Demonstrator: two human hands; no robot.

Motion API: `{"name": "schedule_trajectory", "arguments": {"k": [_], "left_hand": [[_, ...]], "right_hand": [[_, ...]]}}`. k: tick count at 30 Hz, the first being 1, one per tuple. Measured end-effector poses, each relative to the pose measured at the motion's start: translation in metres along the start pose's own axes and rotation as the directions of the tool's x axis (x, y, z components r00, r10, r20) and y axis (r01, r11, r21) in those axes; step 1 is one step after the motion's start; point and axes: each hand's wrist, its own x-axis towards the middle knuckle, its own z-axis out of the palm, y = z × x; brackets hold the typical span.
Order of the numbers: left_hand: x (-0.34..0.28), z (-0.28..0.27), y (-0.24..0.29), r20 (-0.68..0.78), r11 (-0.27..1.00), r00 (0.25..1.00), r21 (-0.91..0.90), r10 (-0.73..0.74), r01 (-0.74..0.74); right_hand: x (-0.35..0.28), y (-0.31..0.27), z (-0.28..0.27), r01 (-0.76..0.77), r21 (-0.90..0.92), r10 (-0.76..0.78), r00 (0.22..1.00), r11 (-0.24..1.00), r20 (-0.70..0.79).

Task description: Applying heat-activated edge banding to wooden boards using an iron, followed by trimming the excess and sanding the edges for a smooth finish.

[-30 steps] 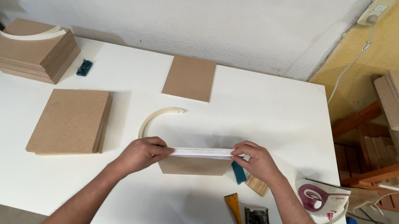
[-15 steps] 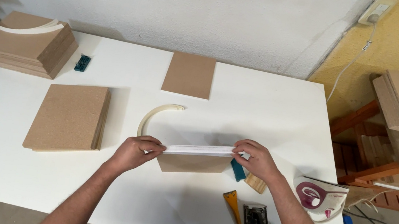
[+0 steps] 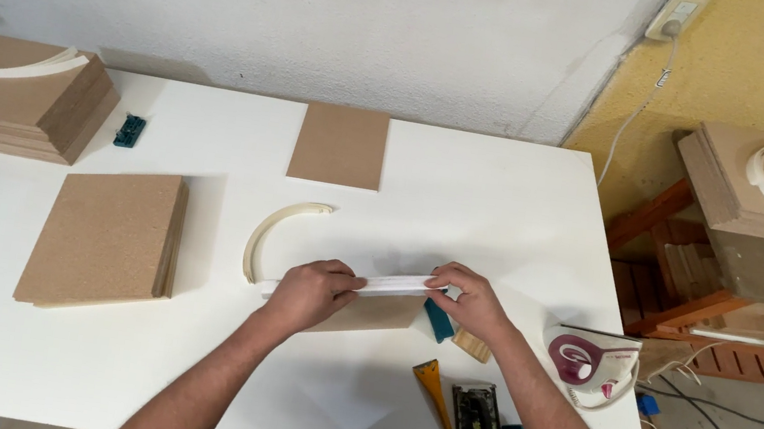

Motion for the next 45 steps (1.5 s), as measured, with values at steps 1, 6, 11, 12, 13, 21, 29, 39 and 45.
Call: {"name": "schedule_trajectory", "arguments": {"k": [1,6,11,12,13,21,29,39,45], "left_hand": [[0.004,0.009,0.001,-0.013,1.000,1.000,-0.017,-0.006,0.005],[0.005,0.025,-0.008,-0.039,0.999,0.999,-0.043,-0.018,0.016],[-0.005,0.038,-0.017,-0.262,0.989,0.964,-0.120,0.048,-0.082],[-0.004,0.042,-0.014,-0.257,0.989,0.965,-0.122,0.054,-0.088],[-0.005,0.045,-0.012,-0.293,0.989,0.954,-0.110,0.065,-0.102],[0.003,0.056,-0.003,-0.325,0.996,0.946,-0.083,0.006,-0.035],[0.008,0.067,-0.014,-0.226,0.992,0.970,-0.105,-0.089,0.067],[0.012,0.040,0.021,-0.096,0.983,0.980,-0.067,-0.177,0.171],[0.014,0.042,0.020,-0.079,0.987,0.986,-0.075,-0.148,0.142]], "right_hand": [[-0.002,0.002,0.003,0.022,0.026,-0.021,0.999,0.999,-0.042],[-0.038,-0.006,0.019,0.090,-0.014,-0.089,0.944,0.996,-0.317],[-0.160,0.021,0.028,-0.388,0.387,0.547,0.552,0.837,-0.629],[-0.186,0.043,0.021,-0.391,0.388,0.549,0.545,0.835,-0.633],[-0.208,0.066,0.016,-0.480,0.429,0.620,0.366,0.765,-0.694],[-0.245,0.150,-0.063,-0.675,0.325,0.679,0.358,0.663,-0.641],[-0.182,0.088,-0.123,-0.791,0.116,0.766,0.528,0.601,-0.367],[-0.045,-0.117,-0.183,-0.587,-0.498,0.647,0.759,0.638,-0.065],[0.013,-0.179,-0.140,-0.349,-0.682,0.551,0.829,0.642,0.095]]}}
